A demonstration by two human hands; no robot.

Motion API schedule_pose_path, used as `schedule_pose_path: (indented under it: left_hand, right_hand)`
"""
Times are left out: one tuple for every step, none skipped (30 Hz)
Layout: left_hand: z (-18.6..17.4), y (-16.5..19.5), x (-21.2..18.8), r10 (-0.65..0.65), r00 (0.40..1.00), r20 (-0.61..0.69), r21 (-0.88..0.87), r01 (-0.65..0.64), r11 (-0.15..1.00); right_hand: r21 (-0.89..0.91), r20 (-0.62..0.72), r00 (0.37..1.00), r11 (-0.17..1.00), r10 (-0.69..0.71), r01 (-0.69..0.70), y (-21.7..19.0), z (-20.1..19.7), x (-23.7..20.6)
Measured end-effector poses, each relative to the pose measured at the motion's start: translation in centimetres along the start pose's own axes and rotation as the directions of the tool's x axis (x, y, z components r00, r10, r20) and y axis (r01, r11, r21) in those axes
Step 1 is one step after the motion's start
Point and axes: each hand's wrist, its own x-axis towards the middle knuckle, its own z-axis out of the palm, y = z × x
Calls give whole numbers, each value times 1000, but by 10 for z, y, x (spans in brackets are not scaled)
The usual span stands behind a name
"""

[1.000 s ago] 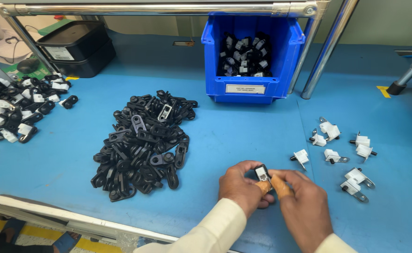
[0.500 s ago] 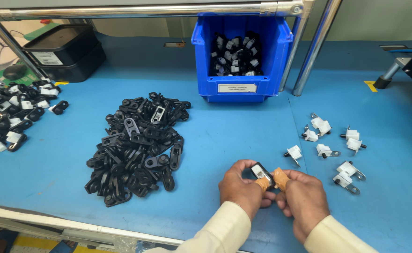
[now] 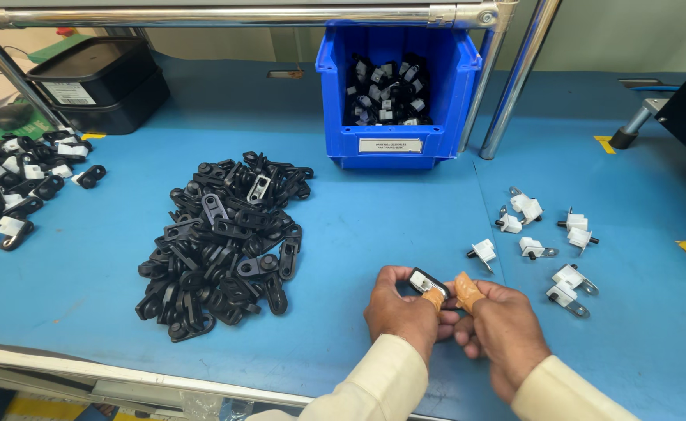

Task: The person repeatedly picks a black plastic bracket and a white plastic connector, aligns them, and presses them together by hand. The assembled units are placed into a blue bin on the workbench. The person continues this cycle throughout the clip.

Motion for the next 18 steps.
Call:
schedule_pose_path:
  left_hand:
    - [-1,2,-1,-21,1000,-5,-15,20,1000]
    - [-2,5,-2,-59,997,43,3,59,998]
    - [-5,8,-2,-98,991,90,22,97,995]
    - [-9,10,-2,-138,981,135,43,133,990]
    - [-14,14,0,-130,974,186,144,103,984]
    - [-21,19,4,-127,963,237,245,67,967]
    - [-27,23,7,-130,948,289,343,24,939]
    - [-31,23,9,-103,942,320,359,-19,933]
    - [-35,25,12,-74,935,348,370,-65,927]
    - [-37,25,15,-46,924,380,380,-110,919]
    - [-37,24,17,-44,913,405,311,-92,946]
    - [-36,21,17,-41,902,430,241,-71,968]
    - [-36,20,18,-34,892,451,169,-48,984]
    - [-36,17,17,-40,903,427,129,-17,991]
    - [-35,14,15,-49,914,403,88,15,996]
    - [-35,13,14,-60,923,380,46,45,998]
    - [-35,14,13,-72,921,382,40,61,997]
    - [-35,15,12,-84,920,384,34,76,996]
  right_hand:
    - [-46,-13,1000,999,9,-10,0,-4,1]
    - [-92,-25,1000,996,17,-19,0,-7,2]
    - [-137,-37,999,990,24,-29,0,-10,3]
    - [-127,-25,1000,992,13,-16,-1,-11,4]
    - [-116,-13,1000,993,2,-3,-3,-12,4]
    - [-103,-1,1000,995,-9,9,-5,-13,3]
    - [-165,7,1000,986,-31,31,-8,-13,2]
    - [-226,19,999,973,-49,52,-11,-12,1]
    - [-286,36,997,955,-69,76,-16,-11,0]
    - [-358,20,996,929,-90,91,-19,-9,-1]
    - [-427,0,994,899,-111,100,-21,-8,-3]
    - [-493,-20,991,863,-133,106,-23,-7,-5]
    - [-373,-22,993,922,-120,103,-24,-6,-7]
    - [-246,-22,994,964,-107,98,-25,-6,-8]
    - [-114,-20,995,989,-93,90,-24,-6,-9]
    - [-77,-18,998,996,-55,54,-23,-7,-10]
    - [-40,-16,1000,999,-18,17,-21,-8,-10]
    - [-3,-12,1000,1000,20,-20,-18,-10,-10]
